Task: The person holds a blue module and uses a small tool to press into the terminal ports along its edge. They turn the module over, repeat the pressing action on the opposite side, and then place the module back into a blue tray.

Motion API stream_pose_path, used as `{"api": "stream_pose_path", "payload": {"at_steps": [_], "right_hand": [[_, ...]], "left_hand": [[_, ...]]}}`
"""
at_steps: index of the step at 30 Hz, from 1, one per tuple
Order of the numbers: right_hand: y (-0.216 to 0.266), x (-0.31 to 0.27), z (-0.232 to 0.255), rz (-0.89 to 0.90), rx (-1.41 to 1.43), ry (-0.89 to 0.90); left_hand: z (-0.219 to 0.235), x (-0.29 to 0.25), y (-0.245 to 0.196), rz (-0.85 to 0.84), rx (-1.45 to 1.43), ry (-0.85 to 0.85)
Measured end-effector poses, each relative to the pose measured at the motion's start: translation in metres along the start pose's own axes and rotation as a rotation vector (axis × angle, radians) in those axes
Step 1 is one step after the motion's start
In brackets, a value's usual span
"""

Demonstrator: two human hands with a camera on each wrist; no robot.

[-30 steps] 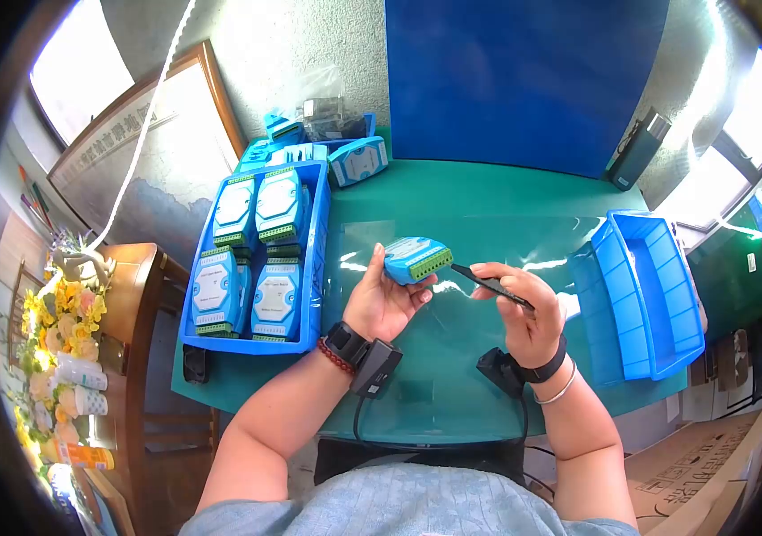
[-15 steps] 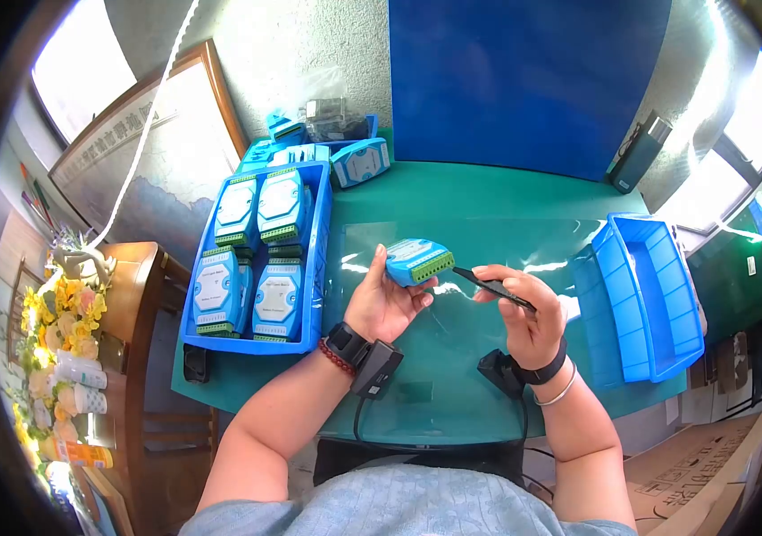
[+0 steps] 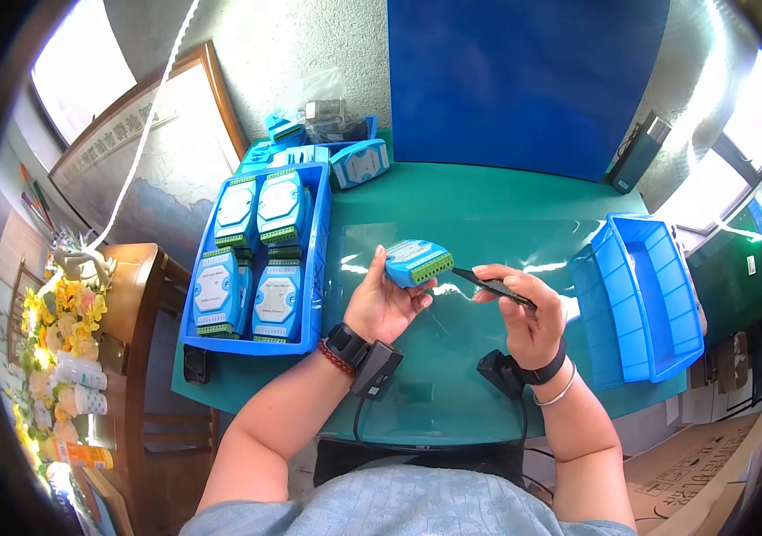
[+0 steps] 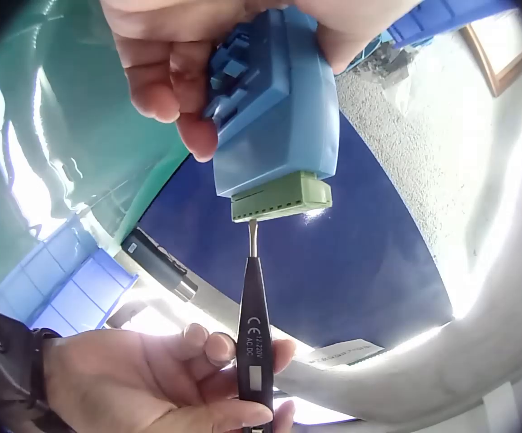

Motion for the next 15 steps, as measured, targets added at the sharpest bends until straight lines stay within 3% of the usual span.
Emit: {"api": "stream_pose_path", "payload": {"at_steps": [15], "right_hand": [[0.0003, 0.0007, -0.0002, -0.008, 0.022, -0.012]], "left_hand": [[-0.0006, -0.0006, -0.0002, 0.004, 0.001, -0.016]]}}
Point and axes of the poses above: each hand's wrist, its own x-axis towards the middle knuckle, its own z-axis out of the back of the hand, y = z × x, the point moved 2 cm from there along x, towards the middle knuckle, and after that the axes turned 6 degrees about y, right-handed, at the moved point
